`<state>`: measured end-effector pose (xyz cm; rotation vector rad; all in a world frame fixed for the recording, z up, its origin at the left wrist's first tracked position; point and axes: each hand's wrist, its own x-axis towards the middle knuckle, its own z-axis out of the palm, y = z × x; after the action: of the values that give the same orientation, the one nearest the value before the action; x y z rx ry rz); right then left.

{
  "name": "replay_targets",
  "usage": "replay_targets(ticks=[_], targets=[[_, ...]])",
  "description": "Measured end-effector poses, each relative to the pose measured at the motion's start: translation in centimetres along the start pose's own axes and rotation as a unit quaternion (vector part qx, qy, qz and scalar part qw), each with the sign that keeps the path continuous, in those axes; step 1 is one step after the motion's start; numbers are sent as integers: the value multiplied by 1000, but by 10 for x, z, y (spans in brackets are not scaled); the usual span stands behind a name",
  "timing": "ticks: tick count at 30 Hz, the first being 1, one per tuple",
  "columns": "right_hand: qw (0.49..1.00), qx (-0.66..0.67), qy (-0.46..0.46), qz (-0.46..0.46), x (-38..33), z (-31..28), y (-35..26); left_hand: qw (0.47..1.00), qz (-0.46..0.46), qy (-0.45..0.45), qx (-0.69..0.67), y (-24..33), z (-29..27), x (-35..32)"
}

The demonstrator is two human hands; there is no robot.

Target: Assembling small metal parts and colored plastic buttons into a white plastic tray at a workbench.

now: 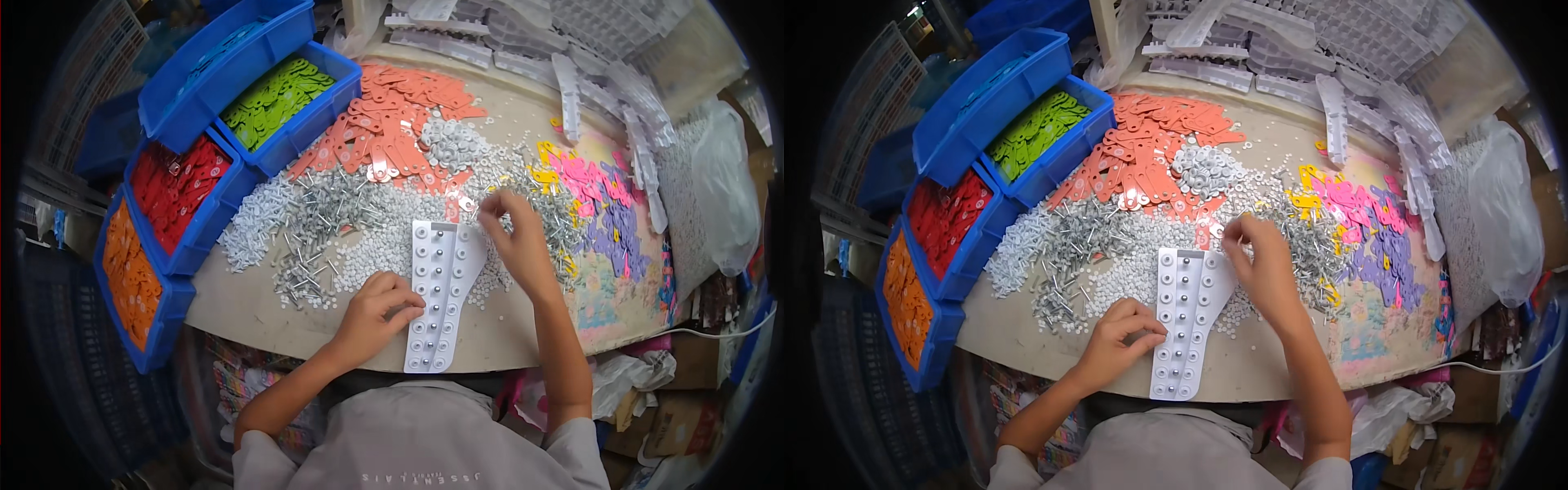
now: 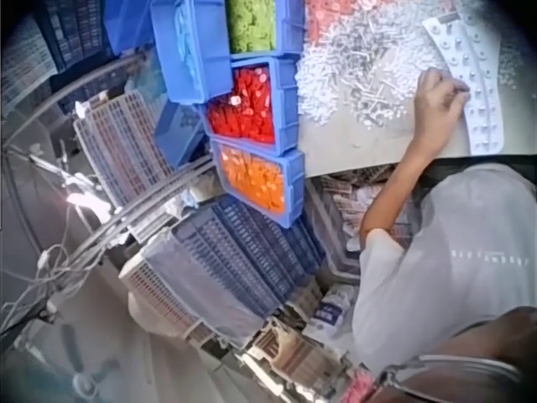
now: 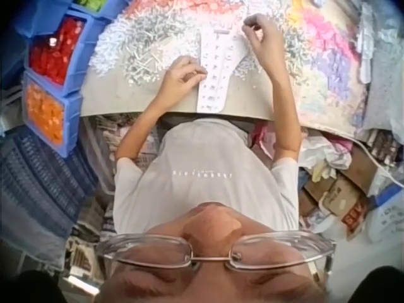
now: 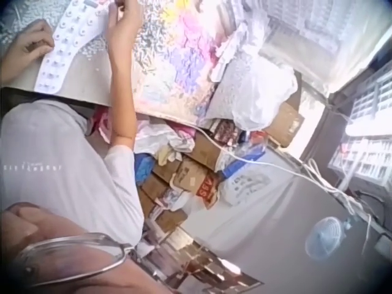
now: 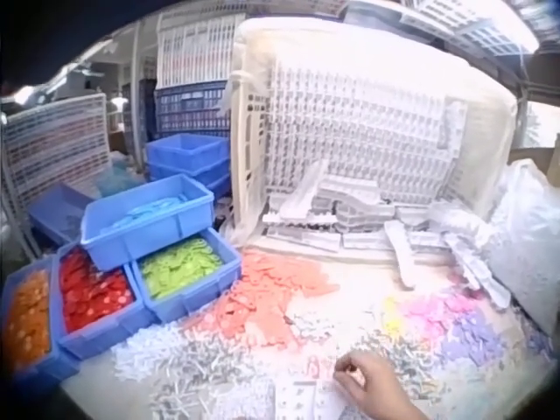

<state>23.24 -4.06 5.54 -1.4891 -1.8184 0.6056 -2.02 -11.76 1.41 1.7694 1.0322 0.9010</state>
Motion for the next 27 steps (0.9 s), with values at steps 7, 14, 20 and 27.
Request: replay_targets(ticks=[7, 14, 20, 27], targets=[[985, 21, -172, -14, -71, -6, -37, 998, -42, -21, -36, 1, 7, 0], [988, 27, -149, 29, -90, 9, -32, 996, -80, -26, 9, 6, 6, 3], [993, -1, -115, -17, -98, 17, -32, 971, 142, 22, 193, 1, 3, 1], [996, 0, 33, -88, -124, 45, -9, 983, 128, 52, 123, -6, 14, -1]])
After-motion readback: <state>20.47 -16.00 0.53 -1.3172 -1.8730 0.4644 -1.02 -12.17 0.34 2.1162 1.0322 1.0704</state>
